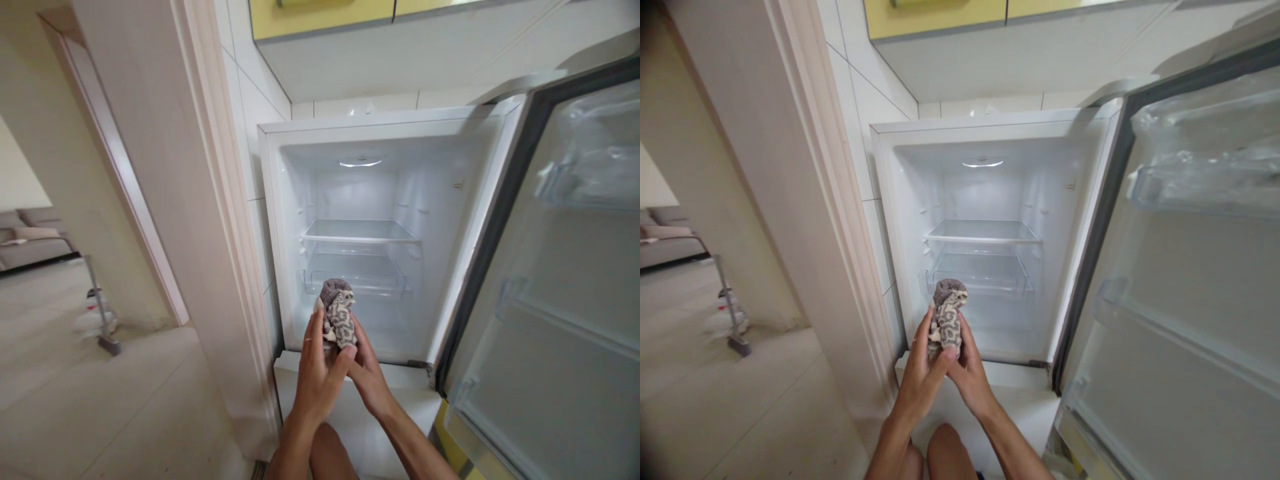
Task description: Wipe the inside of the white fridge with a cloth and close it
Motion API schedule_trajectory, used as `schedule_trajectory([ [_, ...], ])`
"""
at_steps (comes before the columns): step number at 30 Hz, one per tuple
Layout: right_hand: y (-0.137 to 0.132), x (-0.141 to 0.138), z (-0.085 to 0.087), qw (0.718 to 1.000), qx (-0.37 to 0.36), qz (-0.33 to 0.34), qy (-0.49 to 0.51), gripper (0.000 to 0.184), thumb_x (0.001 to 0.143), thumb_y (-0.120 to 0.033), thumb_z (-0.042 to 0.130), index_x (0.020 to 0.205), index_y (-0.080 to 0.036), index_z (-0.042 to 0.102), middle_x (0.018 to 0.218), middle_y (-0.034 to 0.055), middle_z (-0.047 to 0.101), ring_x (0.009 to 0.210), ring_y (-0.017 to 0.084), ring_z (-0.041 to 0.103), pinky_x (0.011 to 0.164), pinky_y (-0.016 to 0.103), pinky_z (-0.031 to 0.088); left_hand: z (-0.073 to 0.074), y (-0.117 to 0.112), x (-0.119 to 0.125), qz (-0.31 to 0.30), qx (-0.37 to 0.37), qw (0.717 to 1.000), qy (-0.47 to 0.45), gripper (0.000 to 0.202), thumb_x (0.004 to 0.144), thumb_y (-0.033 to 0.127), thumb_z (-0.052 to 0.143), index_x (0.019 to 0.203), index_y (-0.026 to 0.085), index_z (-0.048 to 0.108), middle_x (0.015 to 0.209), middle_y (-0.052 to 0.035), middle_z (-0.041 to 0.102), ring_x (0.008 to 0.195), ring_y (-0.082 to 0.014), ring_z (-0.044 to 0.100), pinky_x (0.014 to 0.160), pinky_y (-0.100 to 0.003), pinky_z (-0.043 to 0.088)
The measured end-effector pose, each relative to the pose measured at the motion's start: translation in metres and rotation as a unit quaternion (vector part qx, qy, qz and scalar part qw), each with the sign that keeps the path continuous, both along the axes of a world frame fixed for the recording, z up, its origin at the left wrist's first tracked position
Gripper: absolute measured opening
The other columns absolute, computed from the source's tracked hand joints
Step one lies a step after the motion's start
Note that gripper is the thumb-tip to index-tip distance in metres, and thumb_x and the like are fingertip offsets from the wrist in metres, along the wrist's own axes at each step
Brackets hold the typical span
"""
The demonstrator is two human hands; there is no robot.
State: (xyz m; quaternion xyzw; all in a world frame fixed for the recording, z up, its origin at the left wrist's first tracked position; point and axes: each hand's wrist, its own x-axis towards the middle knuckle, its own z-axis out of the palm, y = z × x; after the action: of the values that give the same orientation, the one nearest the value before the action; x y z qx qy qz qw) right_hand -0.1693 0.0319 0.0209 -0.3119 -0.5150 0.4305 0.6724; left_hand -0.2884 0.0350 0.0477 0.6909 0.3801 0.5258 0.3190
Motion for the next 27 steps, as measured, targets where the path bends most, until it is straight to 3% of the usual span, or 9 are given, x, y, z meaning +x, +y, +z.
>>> schedule_trajectory([
  [3,-0.011,0.008,0.010,0.994,0.062,0.023,-0.086,0.076,0.091,-0.034,0.069,0.159,-0.035,0.034,0.168,0.0039,0.030,0.154,0.024,0.032,0.127,0.050,0.024,0.013,0.002,0.000,-0.013,-0.009,0.999,-0.043,0.096,0.083,0.055,0.071,0.161,0.024,0.025,0.165,-0.0153,0.035,0.153,-0.0324,0.034,0.125,-0.050,0.029],
  [6,-0.021,0.015,0.020,0.979,0.117,-0.009,-0.168,0.076,0.094,-0.019,0.059,0.161,-0.036,0.026,0.170,0.0027,0.022,0.156,0.022,0.023,0.128,0.052,0.017,0.030,-0.004,0.002,0.003,-0.015,0.999,-0.045,0.101,0.073,0.049,0.081,0.158,0.025,0.032,0.161,-0.0142,0.042,0.149,-0.0330,0.040,0.123,-0.049,0.033],
  [10,-0.032,0.024,0.031,0.951,0.163,-0.022,-0.261,0.092,0.082,0.001,0.047,0.163,-0.033,0.019,0.170,0.0025,0.020,0.157,0.019,0.019,0.127,0.050,0.017,0.052,-0.015,0.004,-0.026,-0.051,0.997,-0.049,0.090,0.069,0.042,0.084,0.149,0.025,0.047,0.147,-0.0103,0.058,0.136,-0.0296,0.055,0.117,-0.044,0.043],
  [14,-0.038,0.031,0.036,0.939,0.171,-0.017,-0.298,0.103,0.072,0.006,0.041,0.164,-0.032,0.015,0.169,0.0020,0.024,0.156,0.017,0.023,0.127,0.047,0.022,0.055,-0.012,0.004,-0.006,-0.127,0.984,-0.128,0.076,0.063,0.044,0.087,0.132,0.022,0.064,0.128,-0.0096,0.071,0.122,-0.0299,0.066,0.109,-0.042,0.051],
  [17,-0.036,0.033,0.040,0.941,0.170,0.005,-0.293,0.102,0.073,0.006,0.043,0.163,-0.035,0.018,0.167,0.0023,0.029,0.155,0.018,0.026,0.127,0.049,0.023,0.051,-0.001,0.008,-0.007,-0.198,0.950,-0.243,0.067,0.063,0.045,0.087,0.122,0.019,0.071,0.116,-0.0108,0.076,0.115,-0.0326,0.070,0.103,-0.044,0.056],
  [19,-0.030,0.034,0.041,0.957,0.164,0.017,-0.239,0.094,0.079,0.003,0.047,0.161,-0.037,0.025,0.165,0.0032,0.035,0.153,0.020,0.032,0.126,0.051,0.026,0.051,0.011,0.012,0.007,-0.223,0.926,-0.305,0.062,0.061,0.042,0.087,0.115,0.016,0.074,0.108,-0.0113,0.079,0.109,-0.0347,0.072,0.097,-0.046,0.059],
  [23,-0.008,0.042,0.024,0.990,0.136,-0.003,-0.046,0.062,0.096,-0.018,0.054,0.154,-0.039,0.041,0.155,0.0076,0.052,0.139,0.024,0.054,0.110,0.047,0.052,0.052,0.052,0.015,0.112,-0.176,0.919,-0.334,0.052,0.064,0.036,0.081,0.110,0.014,0.074,0.103,-0.0103,0.079,0.105,-0.0325,0.074,0.094,-0.045,0.060],
  [27,0.019,0.064,-0.032,0.997,0.038,-0.071,-0.004,0.046,0.093,-0.039,0.067,0.138,-0.032,0.059,0.133,0.0124,0.069,0.121,0.025,0.068,0.095,0.041,0.060,0.051,0.106,0.008,0.283,-0.026,0.938,-0.200,0.050,0.071,0.028,0.075,0.119,0.016,0.069,0.112,-0.0115,0.077,0.104,-0.0279,0.073,0.097,-0.043,0.058],
])
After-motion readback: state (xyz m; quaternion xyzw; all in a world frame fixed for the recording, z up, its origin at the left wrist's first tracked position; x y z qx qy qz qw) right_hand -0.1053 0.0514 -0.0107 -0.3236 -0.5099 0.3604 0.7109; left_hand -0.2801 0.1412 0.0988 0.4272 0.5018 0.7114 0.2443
